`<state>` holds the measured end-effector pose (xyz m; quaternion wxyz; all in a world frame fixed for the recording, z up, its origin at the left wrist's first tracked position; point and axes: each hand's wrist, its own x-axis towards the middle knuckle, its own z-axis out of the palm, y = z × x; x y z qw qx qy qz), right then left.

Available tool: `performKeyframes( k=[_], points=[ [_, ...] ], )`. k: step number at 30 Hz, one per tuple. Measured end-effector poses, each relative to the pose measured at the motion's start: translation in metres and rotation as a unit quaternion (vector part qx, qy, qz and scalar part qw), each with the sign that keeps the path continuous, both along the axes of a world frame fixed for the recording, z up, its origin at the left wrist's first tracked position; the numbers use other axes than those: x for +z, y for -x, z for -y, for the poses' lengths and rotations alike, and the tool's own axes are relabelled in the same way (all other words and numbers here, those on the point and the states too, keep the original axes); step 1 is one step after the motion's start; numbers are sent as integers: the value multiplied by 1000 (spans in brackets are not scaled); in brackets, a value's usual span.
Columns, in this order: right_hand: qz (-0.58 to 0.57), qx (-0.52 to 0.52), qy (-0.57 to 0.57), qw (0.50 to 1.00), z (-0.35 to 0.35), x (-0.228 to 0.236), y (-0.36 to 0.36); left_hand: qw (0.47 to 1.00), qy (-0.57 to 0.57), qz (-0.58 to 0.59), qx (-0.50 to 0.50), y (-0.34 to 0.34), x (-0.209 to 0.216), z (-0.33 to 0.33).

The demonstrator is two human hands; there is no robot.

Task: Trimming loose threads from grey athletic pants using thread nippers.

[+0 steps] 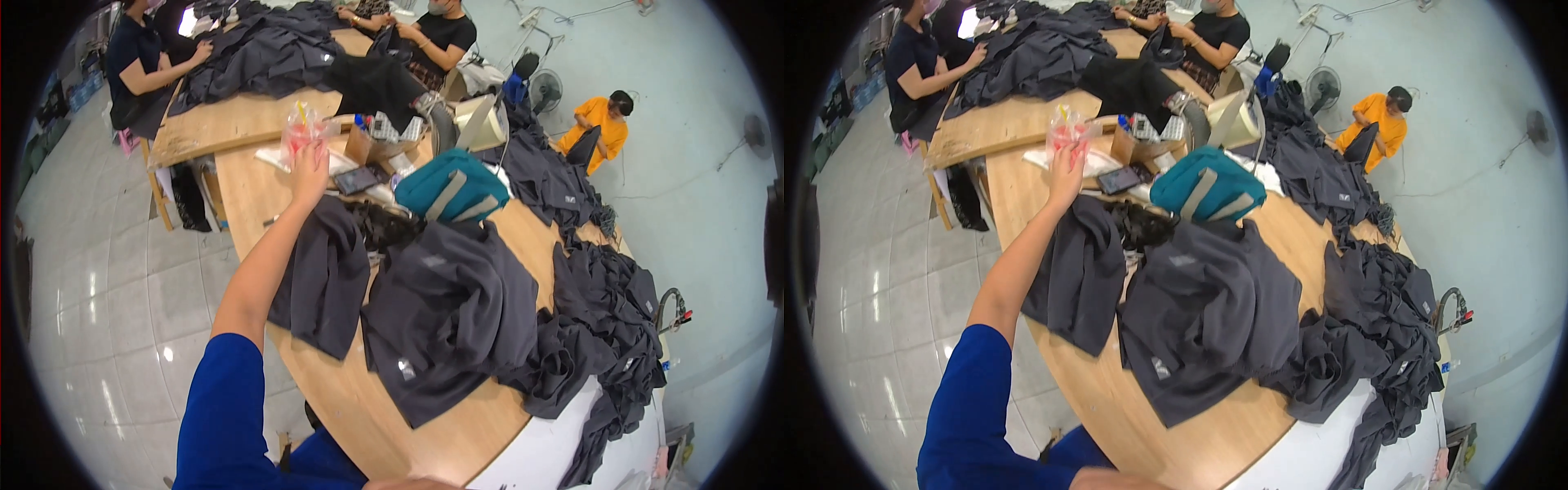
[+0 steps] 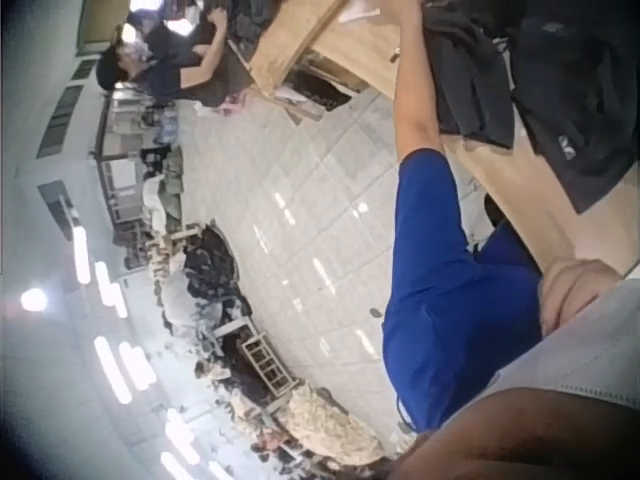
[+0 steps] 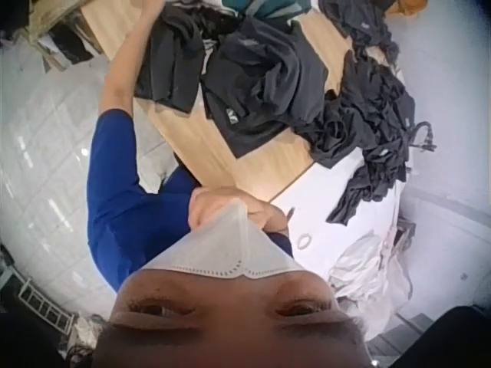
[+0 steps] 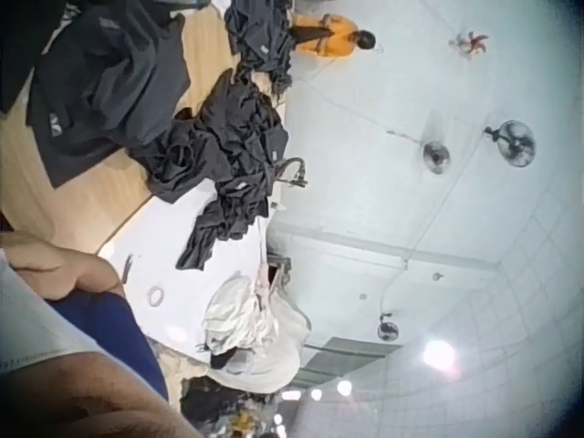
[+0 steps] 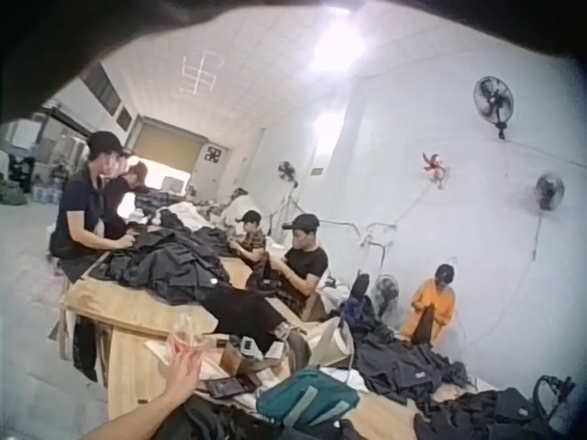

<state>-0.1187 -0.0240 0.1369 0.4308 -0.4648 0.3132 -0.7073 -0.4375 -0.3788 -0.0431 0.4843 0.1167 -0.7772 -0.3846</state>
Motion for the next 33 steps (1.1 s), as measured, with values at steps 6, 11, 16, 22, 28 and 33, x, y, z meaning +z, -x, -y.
performKeyframes(
  k=[6,11,16,22,28,33],
  points=[
    [-110,-69,-30,991,-6,-37,-2,983,-3,163,82,43,22,38],
    [-175,-154,-70,970,-18,-56,-25,952,63,263,141,44,39,46],
    [-244,-214,-86,942,-17,-52,-21,915,208,311,152,37,54,58],
    [-317,-290,-79,899,0,-37,-9,911,211,332,126,49,48,95],
    [-396,-264,-104,873,-15,-51,-25,952,-218,174,-127,65,58,112],
    [-301,-230,-44,924,-23,-50,-37,918,-340,65,-191,77,59,117]
  ],
)
